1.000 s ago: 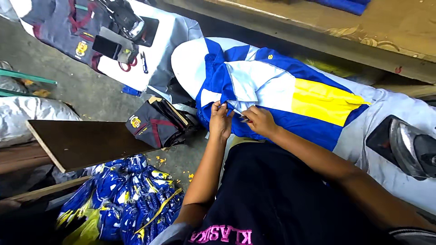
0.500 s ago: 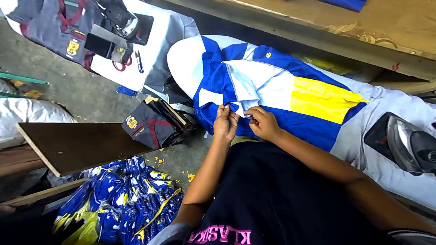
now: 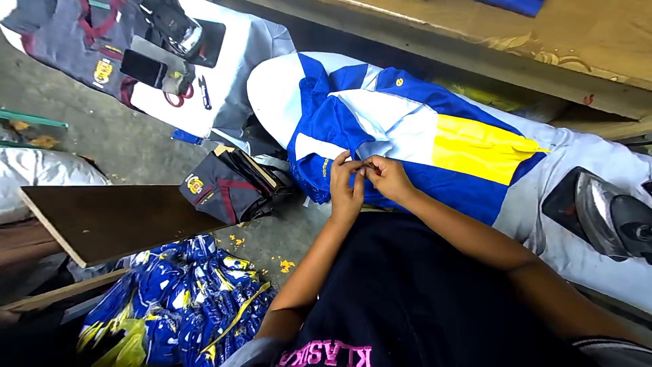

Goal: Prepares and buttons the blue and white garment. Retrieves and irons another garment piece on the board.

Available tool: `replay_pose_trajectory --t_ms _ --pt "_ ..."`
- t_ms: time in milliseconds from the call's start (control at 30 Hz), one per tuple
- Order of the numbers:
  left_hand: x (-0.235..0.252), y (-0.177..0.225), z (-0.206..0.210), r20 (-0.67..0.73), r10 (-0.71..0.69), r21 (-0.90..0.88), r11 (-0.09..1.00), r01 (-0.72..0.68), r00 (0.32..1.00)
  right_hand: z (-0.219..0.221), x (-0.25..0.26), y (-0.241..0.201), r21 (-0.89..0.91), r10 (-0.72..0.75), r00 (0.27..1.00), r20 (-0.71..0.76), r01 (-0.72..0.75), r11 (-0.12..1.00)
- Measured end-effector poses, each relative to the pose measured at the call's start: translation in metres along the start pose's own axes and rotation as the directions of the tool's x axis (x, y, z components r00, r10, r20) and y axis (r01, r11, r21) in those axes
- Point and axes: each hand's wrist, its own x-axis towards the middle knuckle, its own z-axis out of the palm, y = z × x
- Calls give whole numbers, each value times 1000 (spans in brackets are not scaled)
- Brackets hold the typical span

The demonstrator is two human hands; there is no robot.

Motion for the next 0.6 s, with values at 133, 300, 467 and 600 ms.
replay_pose_trajectory --t_ms 133,300,467,600 --pt "5 1 -7 47 -164 56 985 162 985 -6 2 2 132 103 989 103 -116 984" --pt "4 2 -8 40 -222 68 973 219 974 -16 4 -5 173 145 980 134 -167 971" --pt "2 -1 -5 40 -208 62 977 206 977 -20 3 -14 374 265 944 196 -322 870" --pt "1 -5 -3 62 -223 22 975 222 973 -24 4 -19 466 340 906 251 -421 778"
